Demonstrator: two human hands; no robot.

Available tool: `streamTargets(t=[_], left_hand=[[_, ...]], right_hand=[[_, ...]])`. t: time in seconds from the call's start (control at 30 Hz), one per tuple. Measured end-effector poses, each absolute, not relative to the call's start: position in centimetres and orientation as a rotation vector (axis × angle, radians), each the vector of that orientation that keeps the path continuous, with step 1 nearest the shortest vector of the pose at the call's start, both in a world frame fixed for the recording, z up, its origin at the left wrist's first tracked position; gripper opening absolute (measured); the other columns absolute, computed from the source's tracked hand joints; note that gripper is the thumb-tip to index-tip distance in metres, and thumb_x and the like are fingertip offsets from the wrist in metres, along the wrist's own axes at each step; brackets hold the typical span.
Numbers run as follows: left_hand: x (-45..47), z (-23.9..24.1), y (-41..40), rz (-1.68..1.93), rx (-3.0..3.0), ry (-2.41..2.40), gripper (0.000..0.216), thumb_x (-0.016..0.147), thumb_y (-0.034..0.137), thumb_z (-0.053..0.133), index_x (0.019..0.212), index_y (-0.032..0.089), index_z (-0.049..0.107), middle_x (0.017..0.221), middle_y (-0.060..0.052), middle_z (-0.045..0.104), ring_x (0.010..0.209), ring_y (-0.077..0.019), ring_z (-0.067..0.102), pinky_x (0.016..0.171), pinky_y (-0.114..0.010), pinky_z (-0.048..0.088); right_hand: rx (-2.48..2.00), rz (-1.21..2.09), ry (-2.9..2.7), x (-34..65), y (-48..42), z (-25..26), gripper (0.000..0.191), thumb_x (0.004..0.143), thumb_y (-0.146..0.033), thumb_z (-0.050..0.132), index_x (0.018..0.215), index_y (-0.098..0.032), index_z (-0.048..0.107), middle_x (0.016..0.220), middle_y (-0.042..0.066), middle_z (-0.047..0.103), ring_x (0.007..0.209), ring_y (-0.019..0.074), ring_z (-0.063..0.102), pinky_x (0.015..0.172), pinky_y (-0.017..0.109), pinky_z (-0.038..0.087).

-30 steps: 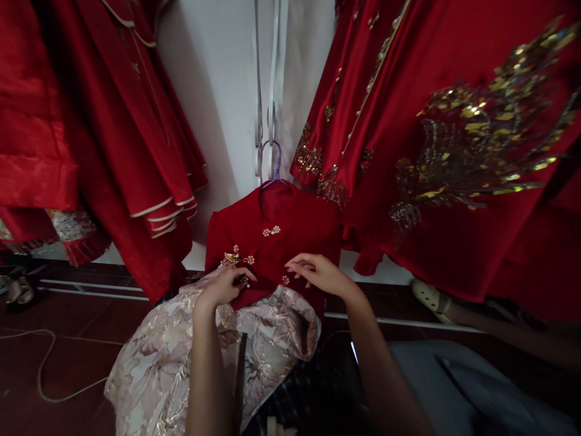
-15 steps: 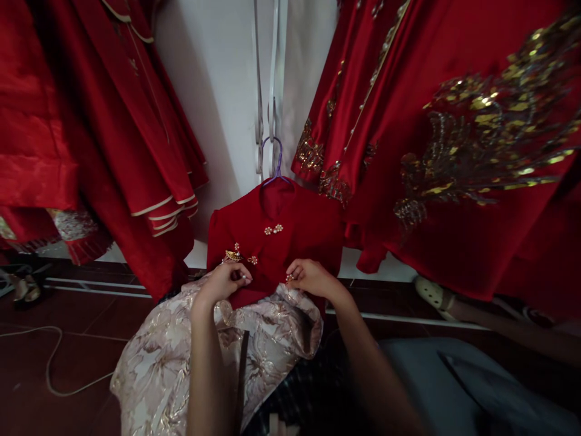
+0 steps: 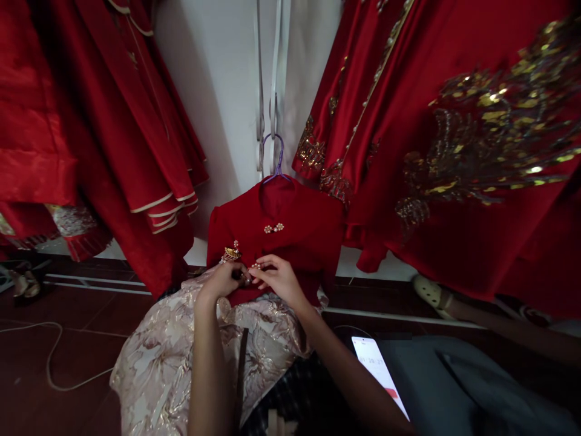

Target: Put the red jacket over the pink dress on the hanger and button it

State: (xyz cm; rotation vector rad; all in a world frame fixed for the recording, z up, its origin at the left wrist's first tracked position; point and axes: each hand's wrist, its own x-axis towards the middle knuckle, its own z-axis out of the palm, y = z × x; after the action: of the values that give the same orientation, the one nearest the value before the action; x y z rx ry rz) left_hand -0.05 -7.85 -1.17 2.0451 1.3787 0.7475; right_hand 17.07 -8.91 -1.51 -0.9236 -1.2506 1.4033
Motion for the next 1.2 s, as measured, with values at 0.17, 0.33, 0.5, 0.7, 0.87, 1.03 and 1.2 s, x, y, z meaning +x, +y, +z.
streamTargets(t=[0.17,0.33,0.5,0.7,0.87,1.03,1.2], left_hand=[[-0.6,-1.7,-7.6,0.703,2.050,1.428,0.017,0.067,0.031,0.059,0.070,0.015,0.056,0.060,0.002,0.052,0.057,-0.0113,0.044,0.053,-0.022,0.033],[-1.0,-2.2,-7.4,0.710,2.025,1.433,0.018,0.069,0.033,0.058,0.073,0.016,0.055,0.063,0.002,0.055,0.057,-0.0114,0.047,0.054,-0.022,0.033],[-1.0,-2.0,-7.4,0.747,2.036,1.413,0.016,0.072,0.031,0.056,0.076,0.016,0.057,0.067,0.000,0.060,0.060,-0.0119,0.052,0.057,-0.022,0.037],[-1.0,-1.9,-7.5,0.766,1.900,1.393,0.016,0.068,0.031,0.061,0.070,0.016,0.056,0.068,-0.002,0.065,0.064,-0.0137,0.058,0.060,-0.023,0.041],[-0.8,-2.0,-7.4,0.810,1.732,1.320,0.025,0.060,0.036,0.068,0.064,0.016,0.054,0.065,-0.002,0.064,0.063,-0.0138,0.059,0.060,-0.023,0.043],[-0.7,-1.9,-7.3,0.794,1.819,1.446,0.027,0.058,0.040,0.069,0.064,0.015,0.059,0.060,-0.002,0.063,0.059,-0.0140,0.056,0.057,-0.024,0.042],[-0.5,-1.7,-7.3,0.730,1.900,1.561,0.020,0.061,0.035,0.066,0.063,0.015,0.060,0.061,-0.003,0.065,0.061,-0.0154,0.058,0.056,-0.024,0.041]], right_hand=[[-0.953,1.473,-1.149,16.0,-7.4,-4.8,0.046,0.046,-0.040,0.081,0.074,-0.012,0.057,0.067,0.001,0.063,0.051,0.0130,0.063,0.043,0.020,0.051],[-0.925,1.546,-1.192,17.0,-7.0,-4.4,0.042,0.051,-0.039,0.080,0.080,-0.013,0.062,0.071,0.005,0.067,0.058,0.0158,0.066,0.050,0.024,0.054],[-0.965,1.504,-1.246,17.0,-7.0,-4.4,0.042,0.055,-0.040,0.077,0.082,-0.012,0.063,0.068,0.004,0.066,0.051,0.0132,0.063,0.044,0.022,0.050],[-0.966,1.379,-1.306,16.6,-7.2,-5.1,0.038,0.061,-0.041,0.072,0.084,-0.013,0.060,0.072,0.002,0.063,0.052,0.0114,0.062,0.041,0.020,0.049],[-0.967,1.370,-1.345,16.8,-7.1,-5.3,0.035,0.062,-0.038,0.071,0.084,-0.014,0.059,0.071,0.001,0.063,0.052,0.0108,0.061,0.040,0.019,0.048],[-0.971,1.356,-1.353,16.7,-7.1,-5.3,0.033,0.063,-0.039,0.071,0.081,-0.015,0.058,0.068,0.001,0.062,0.053,0.0111,0.061,0.039,0.019,0.047],[-0.970,1.323,-1.387,16.6,-7.2,-5.4,0.031,0.064,-0.039,0.068,0.081,-0.016,0.057,0.073,0.001,0.062,0.053,0.0105,0.061,0.037,0.017,0.043]])
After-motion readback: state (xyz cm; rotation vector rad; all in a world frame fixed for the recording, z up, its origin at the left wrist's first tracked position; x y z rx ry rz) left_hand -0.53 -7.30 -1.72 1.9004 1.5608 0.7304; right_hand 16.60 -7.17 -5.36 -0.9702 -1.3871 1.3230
